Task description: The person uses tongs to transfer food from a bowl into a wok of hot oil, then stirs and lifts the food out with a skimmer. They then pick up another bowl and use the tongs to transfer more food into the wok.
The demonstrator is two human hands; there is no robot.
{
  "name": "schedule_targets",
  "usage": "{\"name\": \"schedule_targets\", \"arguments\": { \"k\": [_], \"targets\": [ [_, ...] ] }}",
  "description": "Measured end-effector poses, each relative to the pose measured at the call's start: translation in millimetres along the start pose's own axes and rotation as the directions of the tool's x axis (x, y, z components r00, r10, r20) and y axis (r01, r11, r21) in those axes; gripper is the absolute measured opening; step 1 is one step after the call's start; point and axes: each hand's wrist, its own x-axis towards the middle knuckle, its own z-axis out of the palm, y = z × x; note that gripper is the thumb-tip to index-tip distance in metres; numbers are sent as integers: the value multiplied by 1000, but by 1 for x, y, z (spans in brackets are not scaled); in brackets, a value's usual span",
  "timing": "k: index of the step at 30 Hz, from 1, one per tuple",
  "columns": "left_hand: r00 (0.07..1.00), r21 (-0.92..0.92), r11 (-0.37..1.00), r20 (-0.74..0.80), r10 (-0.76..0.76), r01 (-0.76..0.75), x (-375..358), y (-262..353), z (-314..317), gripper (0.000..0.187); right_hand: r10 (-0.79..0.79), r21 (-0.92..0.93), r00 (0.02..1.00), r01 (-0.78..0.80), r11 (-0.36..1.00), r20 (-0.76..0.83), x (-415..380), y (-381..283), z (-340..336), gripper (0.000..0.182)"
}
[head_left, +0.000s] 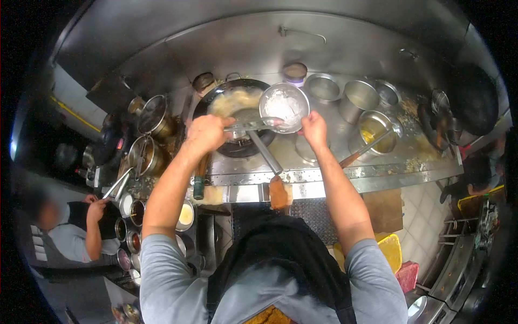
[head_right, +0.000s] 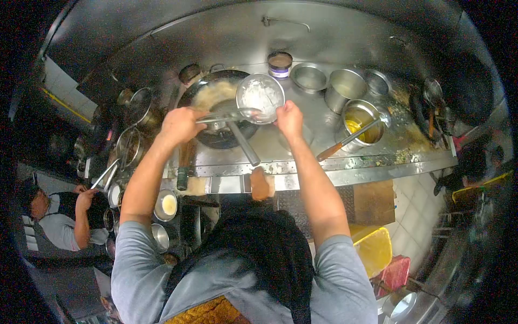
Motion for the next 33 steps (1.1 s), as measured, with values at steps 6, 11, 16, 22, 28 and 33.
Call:
{"name": "schedule_targets", "arguments": {
  "k": [6,11,16,22,28,33],
  "targets": [
    [975,79,994,-213,-59,77,-16,8,-13,45,-161,-193,985,145,971,-69,18,11,19,15],
    [980,-56,989,-136,-144,137,-11,-24,7,38,-257,-268,965,234,934,-52,26,-8,39,18],
    [968,-24,997,-236,-80,77,-9,-76,18,39,-343,-456,939,310,835,11,31,-46,71,17],
    [937,75,984,-325,-127,159,1,-153,27,40,-397,-619,909,239,748,-129,66,-68,131,15],
    [907,-59,942,-257,-335,331,31,-206,83,42,-368,-655,901,136,744,-231,63,-54,112,17],
    [841,-238,910,-356,-407,340,14,-193,78,42,-340,-568,878,98,817,-338,23,-40,52,15]
  ]
}}
